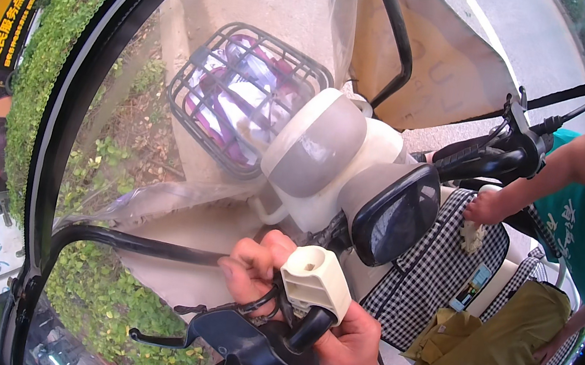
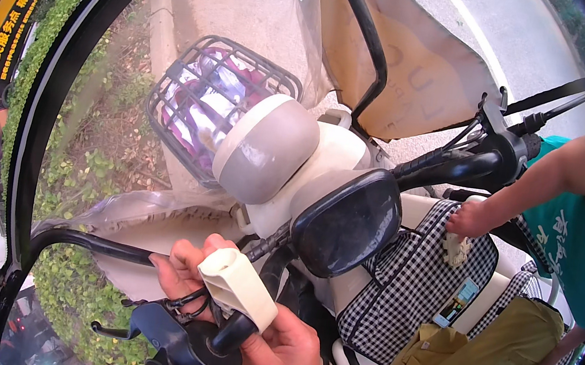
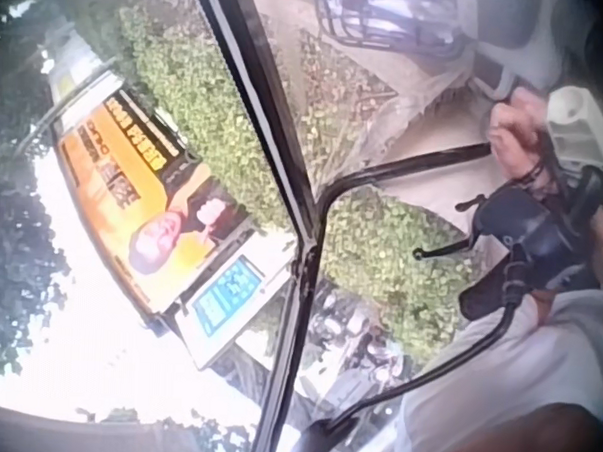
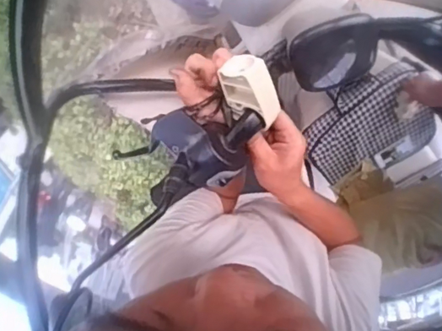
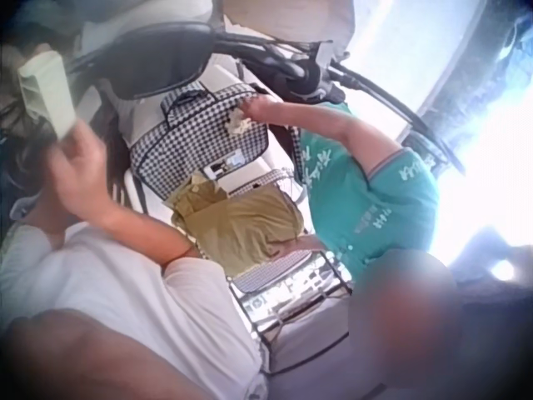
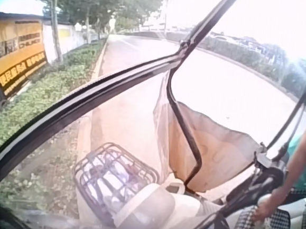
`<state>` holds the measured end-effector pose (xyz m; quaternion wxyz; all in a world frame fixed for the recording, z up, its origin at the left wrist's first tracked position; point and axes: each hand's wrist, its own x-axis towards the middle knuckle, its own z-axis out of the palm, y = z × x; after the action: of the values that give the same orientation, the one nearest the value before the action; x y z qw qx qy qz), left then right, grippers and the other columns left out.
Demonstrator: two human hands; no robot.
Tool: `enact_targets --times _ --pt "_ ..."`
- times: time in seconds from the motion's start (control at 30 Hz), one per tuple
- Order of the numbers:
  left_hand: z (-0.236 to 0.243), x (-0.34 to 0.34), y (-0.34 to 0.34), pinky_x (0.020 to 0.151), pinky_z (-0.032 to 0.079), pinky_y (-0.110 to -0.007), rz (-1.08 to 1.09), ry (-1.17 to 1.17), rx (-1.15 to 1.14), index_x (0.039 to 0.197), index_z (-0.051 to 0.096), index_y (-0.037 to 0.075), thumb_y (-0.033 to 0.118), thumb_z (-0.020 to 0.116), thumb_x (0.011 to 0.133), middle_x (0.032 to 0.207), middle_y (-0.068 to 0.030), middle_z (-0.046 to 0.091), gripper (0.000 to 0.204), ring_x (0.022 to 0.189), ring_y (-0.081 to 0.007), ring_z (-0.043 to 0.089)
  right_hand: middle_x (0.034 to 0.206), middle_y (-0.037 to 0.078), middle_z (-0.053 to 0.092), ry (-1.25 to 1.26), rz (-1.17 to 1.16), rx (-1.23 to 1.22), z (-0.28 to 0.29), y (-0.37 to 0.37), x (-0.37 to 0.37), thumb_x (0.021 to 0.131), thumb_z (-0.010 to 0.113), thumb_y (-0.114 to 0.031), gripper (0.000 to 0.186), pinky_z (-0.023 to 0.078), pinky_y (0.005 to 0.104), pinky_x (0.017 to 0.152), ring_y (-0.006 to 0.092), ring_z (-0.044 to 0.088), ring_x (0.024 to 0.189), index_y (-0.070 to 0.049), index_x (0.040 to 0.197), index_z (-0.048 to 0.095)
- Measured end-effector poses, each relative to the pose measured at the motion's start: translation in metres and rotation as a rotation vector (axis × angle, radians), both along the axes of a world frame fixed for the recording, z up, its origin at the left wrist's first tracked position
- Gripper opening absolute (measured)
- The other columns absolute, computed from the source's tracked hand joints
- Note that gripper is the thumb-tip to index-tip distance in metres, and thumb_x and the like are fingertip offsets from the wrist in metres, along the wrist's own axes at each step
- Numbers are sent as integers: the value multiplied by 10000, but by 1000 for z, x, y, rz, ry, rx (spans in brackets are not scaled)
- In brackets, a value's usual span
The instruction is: The person manipulates a white plastic handlebar component on a scooter, repeatedly detaching and reattaching it while adjusting the position of the handlebar and mirror. The person also wipes the component with a cloth during the process.
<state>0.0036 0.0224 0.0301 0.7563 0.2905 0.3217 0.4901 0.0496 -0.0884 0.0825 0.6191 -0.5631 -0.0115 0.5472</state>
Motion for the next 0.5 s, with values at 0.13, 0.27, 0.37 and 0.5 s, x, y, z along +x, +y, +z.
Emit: enact_targets --times 0.13,0.27,0.37,0.5 --pt "-1 -5 -8 640 376 -297 -105 314 124 732 518 63 639 289 980 750 -101 508 668 700 -160 443 1071 74 667 -8 -35 14 1 2 -4 908 686 -112 370 527 240 789 102 635 932 63 1209 560" --pt "-5 -5 -11 673 379 -285 -32 301 136 717 550 38 631 287 985 794 -105 541 702 708 -149 452 1062 71 669 -14 -79 21 -3 -1 -10 910 683 -112 360 524 234 775 100 636 923 64 1200 564" --pt "-1 -8 -8 705 372 -279 -81 206 66 680 555 32 644 277 979 798 -108 549 735 743 -153 461 1059 65 668 2 -81 30 -4 -2 -8 915 676 -110 350 522 231 766 98 635 915 58 1201 564" --pt "4 -7 -11 774 365 -285 -115 164 50 747 622 48 642 248 983 863 -137 570 740 809 -176 474 1053 58 670 -116 14 23 -8 -3 -6 918 672 -110 342 517 231 764 93 633 912 48 1203 567"
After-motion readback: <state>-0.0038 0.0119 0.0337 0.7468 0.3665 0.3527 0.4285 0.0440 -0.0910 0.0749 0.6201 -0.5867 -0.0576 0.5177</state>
